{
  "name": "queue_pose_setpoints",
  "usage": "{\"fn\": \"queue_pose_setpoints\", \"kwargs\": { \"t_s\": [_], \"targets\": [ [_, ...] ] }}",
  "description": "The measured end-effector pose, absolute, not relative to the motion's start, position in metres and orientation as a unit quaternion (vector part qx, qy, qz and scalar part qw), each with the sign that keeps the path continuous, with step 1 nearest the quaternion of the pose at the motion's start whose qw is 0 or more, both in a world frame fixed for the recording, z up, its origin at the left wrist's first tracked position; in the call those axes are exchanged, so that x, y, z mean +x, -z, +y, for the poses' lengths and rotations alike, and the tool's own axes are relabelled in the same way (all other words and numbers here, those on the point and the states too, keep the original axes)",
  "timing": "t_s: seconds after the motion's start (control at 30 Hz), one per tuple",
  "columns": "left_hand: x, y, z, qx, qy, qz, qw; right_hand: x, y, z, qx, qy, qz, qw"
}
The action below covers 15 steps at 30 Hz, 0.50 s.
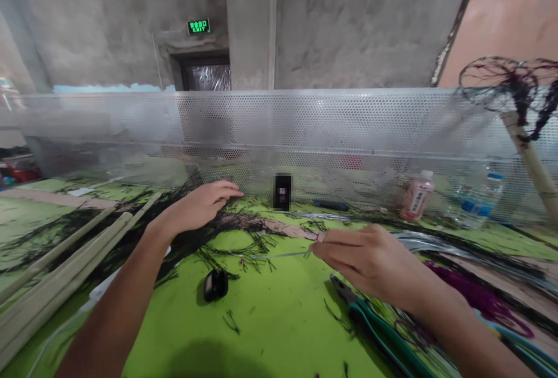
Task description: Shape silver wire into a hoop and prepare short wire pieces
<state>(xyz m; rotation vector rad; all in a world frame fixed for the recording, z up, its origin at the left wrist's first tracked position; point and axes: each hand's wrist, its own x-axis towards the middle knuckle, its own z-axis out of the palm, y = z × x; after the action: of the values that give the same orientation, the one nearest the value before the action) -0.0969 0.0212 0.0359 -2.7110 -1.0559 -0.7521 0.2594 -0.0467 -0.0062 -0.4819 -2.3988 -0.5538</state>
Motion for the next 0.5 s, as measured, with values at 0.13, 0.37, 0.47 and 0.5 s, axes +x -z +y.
{"fn": "queue_pose_setpoints", "kwargs": {
  "t_s": [0.13, 0.37, 0.47, 0.5],
  "targets": [
    [-0.047, -0.027, -0.028, -0.934, 0.193, -0.298, 0.031, 0.261, 0.01, -0.034, -0.195, 0.159, -0.921, 0.298],
    [0.001, 0.002, -0.052, -0.909, 0.288, -0.291, 0.077, 0.272, 0.008, -0.039, -0.209, 0.12, -0.911, 0.335],
    [0.001, 0.006, -0.045, -0.899, 0.337, -0.256, 0.114, 0.273, 0.007, -0.041, -0.21, 0.147, -0.903, 0.344],
    [0.0, 0.007, -0.043, -0.895, 0.35, -0.242, 0.134, 0.273, 0.007, -0.041, -0.21, 0.173, -0.902, 0.336]
  ]
}}
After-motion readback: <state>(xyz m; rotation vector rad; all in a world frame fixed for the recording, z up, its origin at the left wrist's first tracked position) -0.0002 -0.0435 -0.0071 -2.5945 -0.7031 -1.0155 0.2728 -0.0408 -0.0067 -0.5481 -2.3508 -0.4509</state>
